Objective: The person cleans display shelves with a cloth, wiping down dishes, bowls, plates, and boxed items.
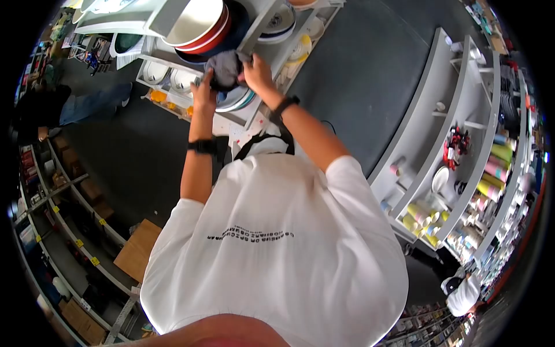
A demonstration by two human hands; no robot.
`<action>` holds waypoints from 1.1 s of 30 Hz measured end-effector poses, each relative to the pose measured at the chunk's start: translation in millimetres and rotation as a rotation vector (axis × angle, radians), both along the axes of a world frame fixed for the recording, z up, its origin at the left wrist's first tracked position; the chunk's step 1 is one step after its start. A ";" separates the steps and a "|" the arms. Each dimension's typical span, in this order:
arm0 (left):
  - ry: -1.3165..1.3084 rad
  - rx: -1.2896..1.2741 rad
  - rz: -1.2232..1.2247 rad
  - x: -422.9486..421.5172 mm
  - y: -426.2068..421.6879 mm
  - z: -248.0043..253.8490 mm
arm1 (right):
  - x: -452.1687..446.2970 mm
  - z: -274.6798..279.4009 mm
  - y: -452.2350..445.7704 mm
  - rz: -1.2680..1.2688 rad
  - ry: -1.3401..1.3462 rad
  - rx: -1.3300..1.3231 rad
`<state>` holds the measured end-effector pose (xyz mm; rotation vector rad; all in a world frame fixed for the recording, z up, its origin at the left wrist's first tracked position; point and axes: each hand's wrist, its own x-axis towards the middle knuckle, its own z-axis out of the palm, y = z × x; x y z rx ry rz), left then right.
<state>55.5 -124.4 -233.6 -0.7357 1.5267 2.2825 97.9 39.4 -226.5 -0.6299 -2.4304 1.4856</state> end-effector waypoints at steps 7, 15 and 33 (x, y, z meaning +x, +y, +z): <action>0.199 -0.219 0.083 11.4 20.1 -20.5 | -5.1 -32.9 -35.4 0.070 -0.069 0.017; 0.255 -0.163 -0.362 48.7 -1.8 -46.6 | 108.8 -37.8 -50.4 0.470 -0.232 -0.676; 0.461 -0.451 -1.467 199.0 44.5 0.8 | 346.4 -24.6 31.6 -0.522 0.161 -0.230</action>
